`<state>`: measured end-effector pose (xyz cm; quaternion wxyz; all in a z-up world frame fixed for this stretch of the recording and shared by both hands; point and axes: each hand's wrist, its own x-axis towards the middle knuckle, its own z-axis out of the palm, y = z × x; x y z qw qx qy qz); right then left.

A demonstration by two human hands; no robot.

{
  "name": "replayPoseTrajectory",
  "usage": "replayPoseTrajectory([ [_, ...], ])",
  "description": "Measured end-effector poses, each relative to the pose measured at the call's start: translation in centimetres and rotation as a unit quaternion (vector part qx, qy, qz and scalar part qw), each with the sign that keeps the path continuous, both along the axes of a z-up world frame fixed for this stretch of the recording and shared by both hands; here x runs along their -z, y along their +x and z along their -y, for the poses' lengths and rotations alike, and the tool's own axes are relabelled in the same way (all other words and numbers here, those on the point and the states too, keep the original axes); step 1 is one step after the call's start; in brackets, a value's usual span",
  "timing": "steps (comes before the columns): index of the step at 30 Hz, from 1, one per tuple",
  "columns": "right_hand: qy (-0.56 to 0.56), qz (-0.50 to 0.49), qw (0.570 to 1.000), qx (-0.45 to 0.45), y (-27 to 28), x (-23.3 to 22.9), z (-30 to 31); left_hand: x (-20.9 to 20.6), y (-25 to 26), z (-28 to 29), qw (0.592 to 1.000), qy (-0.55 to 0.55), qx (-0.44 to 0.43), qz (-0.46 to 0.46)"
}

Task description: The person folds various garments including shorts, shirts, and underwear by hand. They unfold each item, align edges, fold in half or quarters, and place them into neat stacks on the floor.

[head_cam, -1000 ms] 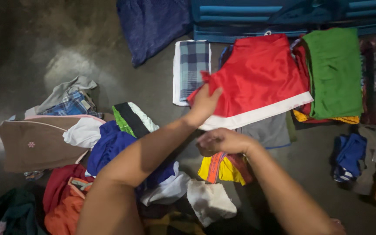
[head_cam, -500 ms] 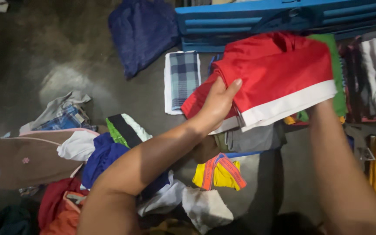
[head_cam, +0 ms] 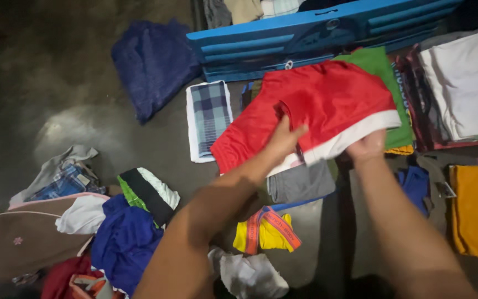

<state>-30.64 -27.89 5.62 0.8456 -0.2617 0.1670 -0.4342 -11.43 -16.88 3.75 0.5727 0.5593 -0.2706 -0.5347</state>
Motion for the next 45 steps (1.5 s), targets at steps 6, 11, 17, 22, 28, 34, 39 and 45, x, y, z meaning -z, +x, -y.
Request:
replayPoseTrajectory([
  [6, 0.116, 0.026, 0.993, -0.005, 1.1, 1.5, -1.0, 3.5, -0.4, -0.4, 0.998, -0.028, -0.039, -0.028],
  [11, 0.044, 0.03, 0.998, -0.015, 2.7, -1.1, 2.9, 2.2, -0.9, 1.8, 0.994, -0.104, -0.016, -0.006],
  [17, -0.033, -0.018, 0.999, -0.028, 4.2, -5.1, 7.2, 0.7, -1.8, 1.8, 0.994, -0.106, -0.015, 0.023],
  [22, -0.055, -0.08, 0.994, -0.047, 3.5, -5.5, 8.4, 1.1, 0.4, 1.7, 0.992, -0.104, -0.056, -0.036],
  [28, -0.065, -0.103, 0.991, -0.048, 4.4, -4.5, 9.1, 2.7, -0.7, 0.5, 0.996, -0.074, -0.018, -0.049],
  [34, -0.074, -0.114, 0.99, -0.041, 5.5, -4.4, 9.5, 3.4, -1.8, 0.1, 0.997, -0.072, -0.011, -0.03],
  [39, -0.078, -0.126, 0.989, -0.026, 4.9, -3.6, 9.8, 2.7, -1.9, 1.4, 0.992, -0.118, 0.006, -0.036],
  [45, -0.089, -0.143, 0.986, -0.005, 3.3, -1.8, 9.7, 2.0, 0.7, 3.3, 0.983, -0.09, -0.088, -0.135],
])
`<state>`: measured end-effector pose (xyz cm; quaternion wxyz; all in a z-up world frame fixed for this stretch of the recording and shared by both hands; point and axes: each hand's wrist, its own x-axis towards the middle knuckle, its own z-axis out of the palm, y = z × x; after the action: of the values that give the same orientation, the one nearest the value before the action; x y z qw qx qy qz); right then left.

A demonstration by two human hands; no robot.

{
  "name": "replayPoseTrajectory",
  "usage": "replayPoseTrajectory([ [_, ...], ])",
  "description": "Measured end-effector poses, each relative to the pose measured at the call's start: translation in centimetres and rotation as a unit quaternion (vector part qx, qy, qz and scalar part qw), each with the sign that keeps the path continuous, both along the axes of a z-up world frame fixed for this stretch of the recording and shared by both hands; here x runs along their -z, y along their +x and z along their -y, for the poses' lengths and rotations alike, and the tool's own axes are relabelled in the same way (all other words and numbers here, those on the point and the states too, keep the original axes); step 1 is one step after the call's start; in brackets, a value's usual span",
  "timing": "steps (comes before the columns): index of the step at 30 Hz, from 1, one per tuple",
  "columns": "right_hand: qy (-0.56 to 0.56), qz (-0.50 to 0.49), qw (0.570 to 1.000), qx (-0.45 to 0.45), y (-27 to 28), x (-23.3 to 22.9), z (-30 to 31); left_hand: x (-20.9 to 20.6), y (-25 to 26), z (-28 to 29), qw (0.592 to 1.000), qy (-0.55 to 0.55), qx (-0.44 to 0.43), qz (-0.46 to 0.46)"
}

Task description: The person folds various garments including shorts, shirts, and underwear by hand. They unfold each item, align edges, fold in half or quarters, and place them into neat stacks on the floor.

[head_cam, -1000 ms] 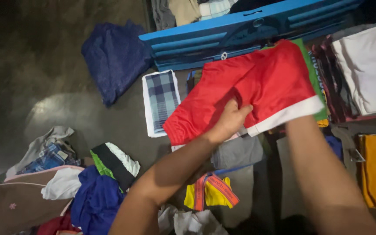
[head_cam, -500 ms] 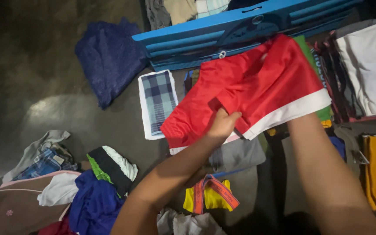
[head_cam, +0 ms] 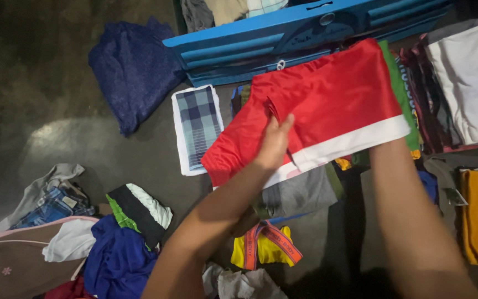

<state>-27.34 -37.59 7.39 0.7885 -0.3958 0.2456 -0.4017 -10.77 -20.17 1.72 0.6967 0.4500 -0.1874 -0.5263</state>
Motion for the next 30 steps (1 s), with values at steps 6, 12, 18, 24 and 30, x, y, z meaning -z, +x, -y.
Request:
replayPoseTrajectory([
  [6, 0.133, 0.22, 0.962, 0.094, -7.1, 1.9, -6.9, 0.0, -0.2, 0.3, 0.997, -0.05, 0.062, 0.005],
  [12, 0.125, 0.101, 0.963, 0.217, -10.6, 5.8, -6.6, 0.6, -1.8, 2.7, 0.994, 0.025, 0.022, 0.101],
  [18, -0.393, -0.547, 0.649, 0.355, -11.8, 7.2, -4.2, -0.5, -2.0, 2.0, 0.943, 0.222, -0.046, 0.245],
  [24, -0.268, -0.553, 0.774, 0.154, -11.8, 3.2, -1.1, -0.1, -2.1, -1.7, 0.849, 0.115, -0.136, 0.497],
  [30, -0.213, -0.482, 0.839, 0.132, -8.6, -3.0, -3.0, 4.2, 2.0, -5.7, 0.882, 0.083, -0.134, 0.444],
])
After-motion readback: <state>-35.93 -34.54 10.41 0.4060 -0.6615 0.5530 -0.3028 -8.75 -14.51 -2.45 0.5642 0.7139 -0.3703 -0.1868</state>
